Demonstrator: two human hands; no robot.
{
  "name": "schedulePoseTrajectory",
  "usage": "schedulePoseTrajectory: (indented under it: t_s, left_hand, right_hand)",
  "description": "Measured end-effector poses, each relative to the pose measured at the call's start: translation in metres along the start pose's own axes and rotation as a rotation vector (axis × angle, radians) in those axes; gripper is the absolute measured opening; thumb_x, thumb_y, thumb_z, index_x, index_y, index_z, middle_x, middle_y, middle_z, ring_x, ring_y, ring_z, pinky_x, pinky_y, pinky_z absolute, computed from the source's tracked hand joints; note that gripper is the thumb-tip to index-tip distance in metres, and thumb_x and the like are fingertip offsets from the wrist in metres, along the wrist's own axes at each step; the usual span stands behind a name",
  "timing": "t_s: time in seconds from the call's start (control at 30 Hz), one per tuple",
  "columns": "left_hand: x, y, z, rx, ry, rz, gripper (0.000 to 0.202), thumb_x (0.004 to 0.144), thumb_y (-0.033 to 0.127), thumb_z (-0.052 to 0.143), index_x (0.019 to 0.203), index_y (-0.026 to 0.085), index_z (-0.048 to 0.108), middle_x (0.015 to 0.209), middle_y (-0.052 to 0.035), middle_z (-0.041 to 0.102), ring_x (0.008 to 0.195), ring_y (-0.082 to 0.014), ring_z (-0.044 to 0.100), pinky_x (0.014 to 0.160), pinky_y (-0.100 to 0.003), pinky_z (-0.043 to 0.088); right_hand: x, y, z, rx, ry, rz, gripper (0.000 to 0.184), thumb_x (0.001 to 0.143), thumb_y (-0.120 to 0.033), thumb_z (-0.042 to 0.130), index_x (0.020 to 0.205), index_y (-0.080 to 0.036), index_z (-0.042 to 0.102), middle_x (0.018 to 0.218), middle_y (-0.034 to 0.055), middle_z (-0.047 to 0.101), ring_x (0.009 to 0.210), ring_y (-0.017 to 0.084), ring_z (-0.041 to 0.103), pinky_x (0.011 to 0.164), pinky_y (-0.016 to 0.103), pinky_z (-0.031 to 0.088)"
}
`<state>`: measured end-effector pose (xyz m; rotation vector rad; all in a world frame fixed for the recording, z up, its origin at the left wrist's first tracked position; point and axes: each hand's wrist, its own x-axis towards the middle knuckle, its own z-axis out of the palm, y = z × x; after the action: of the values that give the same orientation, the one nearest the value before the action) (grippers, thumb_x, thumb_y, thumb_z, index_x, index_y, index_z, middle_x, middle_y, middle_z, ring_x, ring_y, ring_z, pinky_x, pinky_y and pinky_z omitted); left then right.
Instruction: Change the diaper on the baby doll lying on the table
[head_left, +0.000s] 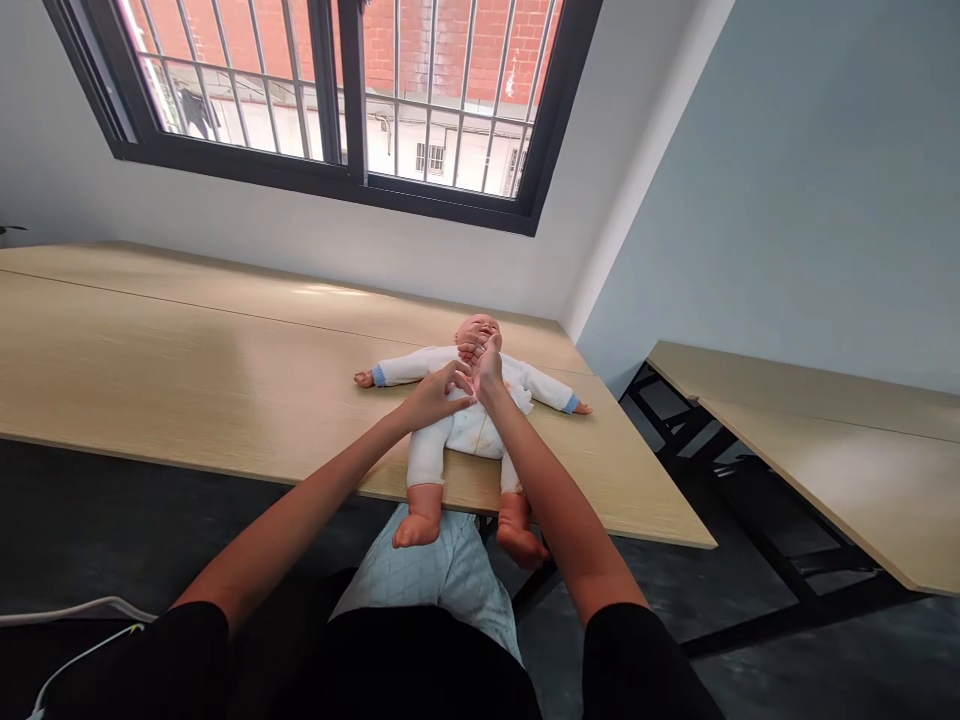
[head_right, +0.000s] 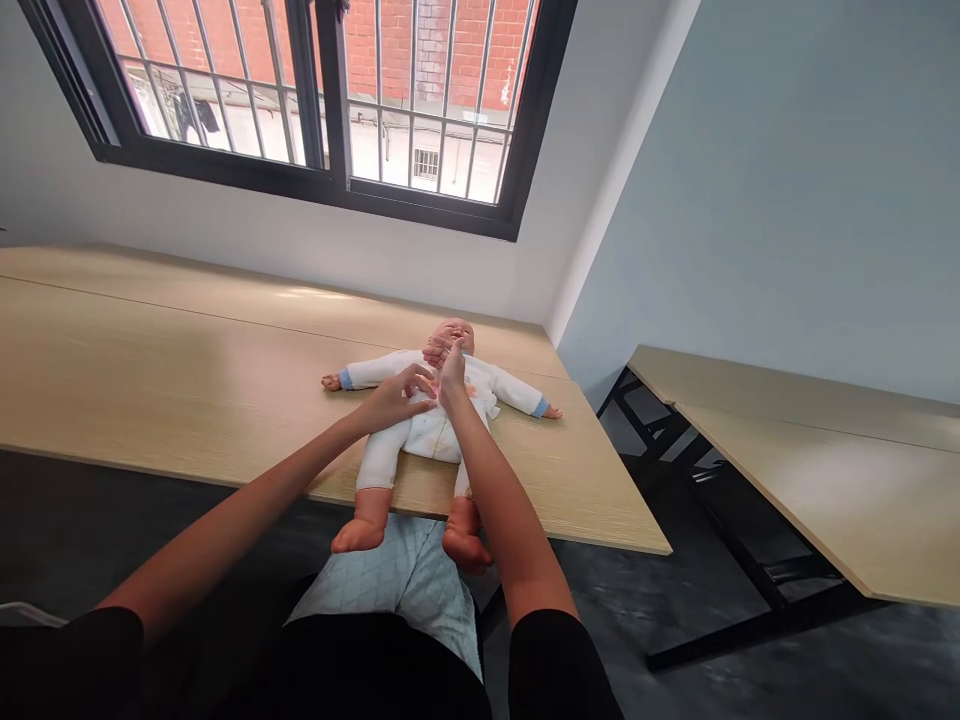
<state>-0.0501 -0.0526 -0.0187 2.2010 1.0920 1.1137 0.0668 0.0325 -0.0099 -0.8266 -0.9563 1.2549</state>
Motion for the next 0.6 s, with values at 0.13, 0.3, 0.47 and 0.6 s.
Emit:
schedulePoseTrajectory:
  t_s: [0.13,0.3,0.47,0.6]
  left_hand:
    - [-0.019,0.022,0.007,0.199,-0.055,0.005,0.023,0.090,0.028,0.056,0.111,0.018,0.055,0.116,-0.0105,0.070,0.112,-0.0256,0.064,0.098,-0.040,0.048]
    - [-0.035,0.047,0.022,0.390,-0.123,-0.023,0.029,0.088,0.026,0.060,0.113,0.011,0.060,0.130,-0.0207,0.062,0.135,-0.0348,0.049,0.117,-0.050,0.034]
    - [-0.037,0.060,0.014,0.420,-0.179,-0.053,0.029,0.090,0.025,0.059,0.114,0.009,0.064,0.124,-0.0209,0.064,0.128,-0.0373,0.054,0.109,-0.052,0.042]
    - [-0.047,0.076,-0.009,0.201,-0.305,0.014,0.030,0.095,0.034,0.057,0.120,0.020,0.065,0.116,-0.0079,0.072,0.112,-0.0251,0.066,0.097,-0.037,0.052]
  right_hand:
    - [0.000,-0.001,0.002,0.045,-0.005,0.018,0.059,0.106,-0.052,0.015,0.088,-0.017,0.059,0.064,0.0035,0.063,0.060,0.012,0.060,0.060,0.019,0.048]
    - [-0.003,0.000,0.003,0.036,-0.016,0.002,0.058,0.107,-0.050,0.016,0.087,-0.016,0.058,0.063,0.0043,0.064,0.058,0.012,0.058,0.058,0.021,0.047]
    - [-0.009,-0.012,0.002,0.000,-0.004,-0.099,0.054,0.106,-0.051,0.019,0.090,-0.016,0.057,0.065,0.0032,0.062,0.060,0.013,0.058,0.063,0.023,0.047]
    - [-0.027,-0.042,-0.008,-0.068,0.079,-0.316,0.046,0.101,-0.055,0.037,0.088,-0.017,0.059,0.069,0.0005,0.060,0.065,0.012,0.056,0.072,0.024,0.047]
